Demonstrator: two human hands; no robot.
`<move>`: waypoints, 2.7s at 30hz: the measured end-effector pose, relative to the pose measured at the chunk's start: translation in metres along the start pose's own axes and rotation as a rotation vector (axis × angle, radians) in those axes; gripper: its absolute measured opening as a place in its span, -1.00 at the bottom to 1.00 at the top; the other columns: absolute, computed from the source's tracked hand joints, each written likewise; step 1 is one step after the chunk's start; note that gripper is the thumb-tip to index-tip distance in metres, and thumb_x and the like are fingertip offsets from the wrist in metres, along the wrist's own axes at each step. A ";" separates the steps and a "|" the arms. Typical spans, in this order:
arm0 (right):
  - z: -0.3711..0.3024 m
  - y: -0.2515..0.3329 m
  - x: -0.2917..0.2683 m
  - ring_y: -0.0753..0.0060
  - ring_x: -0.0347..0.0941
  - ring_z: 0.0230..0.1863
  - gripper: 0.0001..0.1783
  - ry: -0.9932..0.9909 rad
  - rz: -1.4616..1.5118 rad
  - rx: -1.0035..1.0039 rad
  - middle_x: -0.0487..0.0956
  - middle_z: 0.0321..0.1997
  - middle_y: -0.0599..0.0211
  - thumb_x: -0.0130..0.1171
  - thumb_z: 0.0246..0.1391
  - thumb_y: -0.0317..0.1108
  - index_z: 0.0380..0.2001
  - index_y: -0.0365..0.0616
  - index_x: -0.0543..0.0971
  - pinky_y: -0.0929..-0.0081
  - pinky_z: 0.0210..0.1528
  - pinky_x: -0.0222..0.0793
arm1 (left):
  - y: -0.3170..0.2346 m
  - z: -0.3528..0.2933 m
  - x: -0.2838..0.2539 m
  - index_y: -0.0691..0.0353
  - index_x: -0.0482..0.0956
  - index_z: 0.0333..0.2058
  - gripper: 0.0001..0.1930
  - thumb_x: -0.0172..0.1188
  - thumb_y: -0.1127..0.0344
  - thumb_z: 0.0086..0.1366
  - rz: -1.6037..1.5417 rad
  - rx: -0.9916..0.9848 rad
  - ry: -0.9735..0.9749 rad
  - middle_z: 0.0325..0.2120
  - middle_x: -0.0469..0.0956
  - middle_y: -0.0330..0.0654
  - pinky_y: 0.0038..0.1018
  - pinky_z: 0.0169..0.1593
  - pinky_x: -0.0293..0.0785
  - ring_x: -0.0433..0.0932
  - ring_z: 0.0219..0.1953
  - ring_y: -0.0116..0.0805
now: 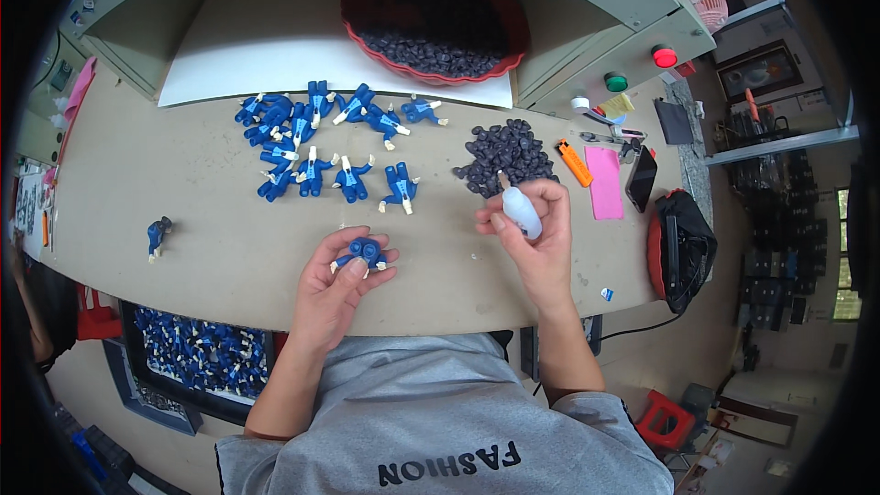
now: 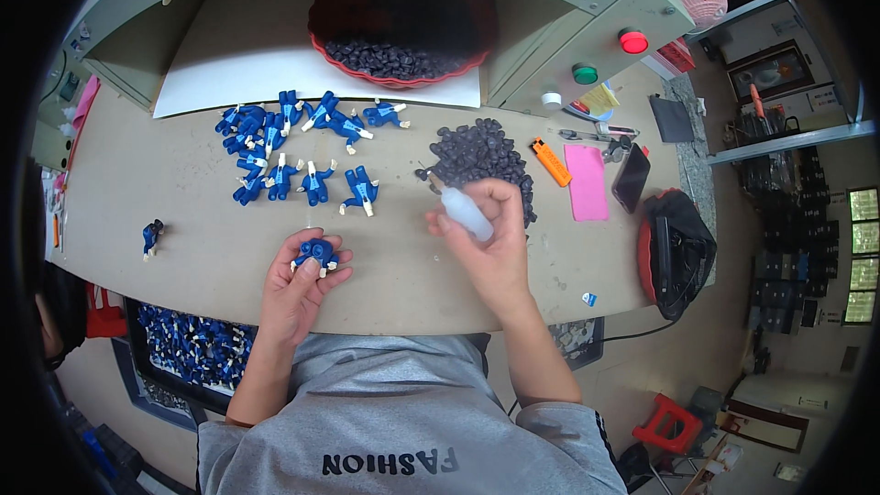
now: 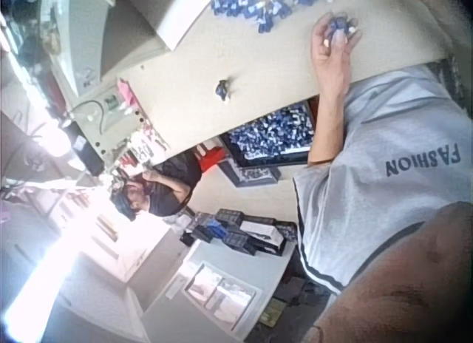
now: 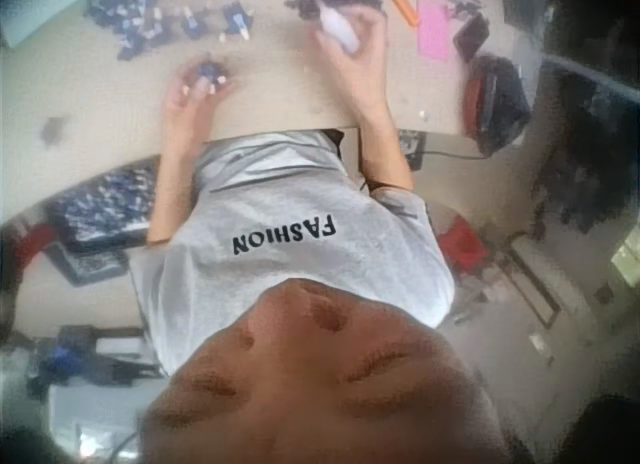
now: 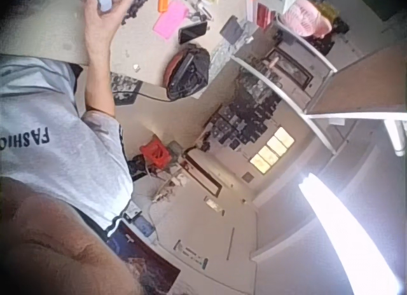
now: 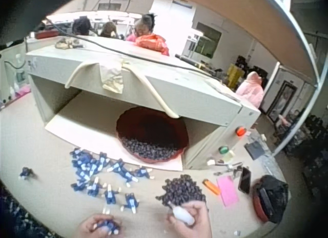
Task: The person applies glue from a bottle to small white plastic components to join them to blue plastic toy parts.
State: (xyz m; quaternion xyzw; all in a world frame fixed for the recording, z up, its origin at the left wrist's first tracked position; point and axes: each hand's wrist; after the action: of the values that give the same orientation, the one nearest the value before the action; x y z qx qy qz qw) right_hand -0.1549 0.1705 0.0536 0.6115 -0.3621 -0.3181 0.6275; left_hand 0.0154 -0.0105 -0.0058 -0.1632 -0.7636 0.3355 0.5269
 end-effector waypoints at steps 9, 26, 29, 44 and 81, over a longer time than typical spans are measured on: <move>0.045 -0.001 -0.015 0.19 0.56 -0.18 -0.63 0.079 -0.812 -0.098 0.49 -0.22 0.18 0.23 0.03 -0.59 -0.07 -0.17 0.42 0.31 -0.15 0.49 | -0.001 0.002 0.000 0.23 0.33 0.11 -0.68 0.04 0.45 0.41 -0.016 -0.012 0.021 0.05 0.47 0.00 -0.25 0.10 0.58 0.54 0.07 -0.11; 0.023 -0.013 0.040 0.48 0.63 -0.22 -0.86 0.210 -0.450 0.062 0.65 -0.25 0.31 0.22 0.11 -0.46 -0.24 -0.23 0.58 0.54 -0.17 0.50 | -0.005 -0.001 0.004 0.26 0.30 0.13 -0.68 0.00 0.42 0.44 0.057 0.000 0.005 0.11 0.44 0.07 -0.22 0.17 0.50 0.50 0.13 -0.08; 0.003 -0.029 0.052 0.54 0.58 -0.25 -0.82 0.225 -0.292 0.081 0.64 -0.26 0.34 0.22 0.14 -0.45 -0.17 -0.21 0.56 0.55 -0.18 0.48 | -0.002 0.000 0.002 0.27 0.29 0.15 -0.67 -0.01 0.39 0.45 0.003 0.015 0.026 0.13 0.43 0.06 -0.22 0.21 0.47 0.46 0.17 -0.10; -0.006 -0.024 0.058 0.38 0.58 -0.13 -0.68 0.253 -0.558 -0.149 0.61 -0.14 0.19 0.32 0.00 -0.58 -0.12 -0.18 0.61 0.51 -0.13 0.49 | 0.004 -0.001 0.000 0.29 0.30 0.13 -0.68 0.01 0.38 0.45 0.111 0.105 0.038 0.10 0.46 0.02 -0.24 0.24 0.43 0.46 0.16 -0.27; -0.024 -0.038 0.060 0.24 0.61 -0.21 -0.69 0.141 -0.699 -0.624 0.63 -0.18 0.11 0.37 -0.12 -0.66 -0.23 -0.22 0.64 0.45 -0.21 0.54 | 0.020 -0.001 0.012 0.35 0.44 0.11 -0.63 0.16 0.53 0.34 0.790 0.221 -0.120 -0.09 0.60 -0.11 -0.58 -0.24 0.60 0.57 -0.18 -0.53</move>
State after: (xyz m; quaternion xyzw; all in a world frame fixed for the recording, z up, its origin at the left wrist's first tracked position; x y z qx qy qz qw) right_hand -0.1003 0.1308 0.0203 0.4991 0.0218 -0.5617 0.6594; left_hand 0.0092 0.0116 -0.0107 -0.3664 -0.6309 0.6008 0.3267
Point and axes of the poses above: each hand's wrist, its own z-axis towards the middle knuckle, its own x-axis out of the palm, y = z × x
